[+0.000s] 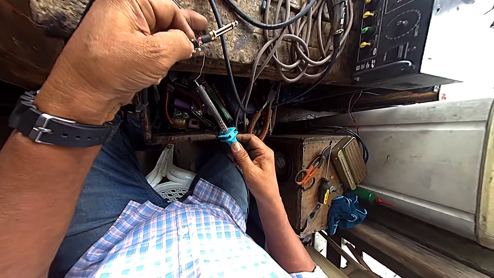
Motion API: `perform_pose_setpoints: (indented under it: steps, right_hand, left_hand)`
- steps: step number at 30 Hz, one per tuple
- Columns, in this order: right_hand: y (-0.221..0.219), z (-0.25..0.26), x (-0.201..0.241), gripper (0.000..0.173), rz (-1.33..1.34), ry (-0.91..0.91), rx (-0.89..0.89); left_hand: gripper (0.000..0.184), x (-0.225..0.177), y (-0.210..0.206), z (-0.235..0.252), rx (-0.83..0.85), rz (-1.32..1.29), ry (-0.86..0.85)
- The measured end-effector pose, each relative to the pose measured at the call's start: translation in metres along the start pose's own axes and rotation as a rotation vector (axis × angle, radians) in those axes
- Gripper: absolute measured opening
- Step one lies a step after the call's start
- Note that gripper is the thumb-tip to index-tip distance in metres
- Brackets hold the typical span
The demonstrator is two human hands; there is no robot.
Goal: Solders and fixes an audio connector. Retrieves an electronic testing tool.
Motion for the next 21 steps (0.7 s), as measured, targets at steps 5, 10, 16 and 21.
perform_pose_setpoints:
  steps: [5, 10, 16, 21]
  right_hand:
    - [-0.0002, -0.0003, 0.0004, 0.019, -0.002, 0.002, 0.003]
    - [0.0003, -0.0001, -0.0005, 0.019, 0.008, -0.002, -0.003]
    - [-0.0003, 0.0004, -0.0001, 0.019, 0.028, 0.003, 0.003]
    - [-0.0008, 0.0017, 0.0005, 0.019, 0.023, 0.010, 0.010]
  left_hand:
    - [0.016, 0.0013, 0.0001, 0.0009, 0.003, -0.008, 0.015]
    - [0.016, 0.0016, 0.0004, 0.0010, -0.005, -0.013, 0.027]
    - [0.015, 0.0003, 0.0002, 0.0002, -0.008, -0.021, 0.029]
    - [0.016, 0.0004, 0.0009, 0.0001, -0.006, 0.001, 0.043]
Point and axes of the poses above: each hand's wrist, its own z-axis towards the middle knuckle, its own y-axis out of the back of the hand, x = y × z, the point moved 8 cm from there along z, towards the middle knuckle, and after that the axes turned 8 degrees about z, right-handed, at the moved point
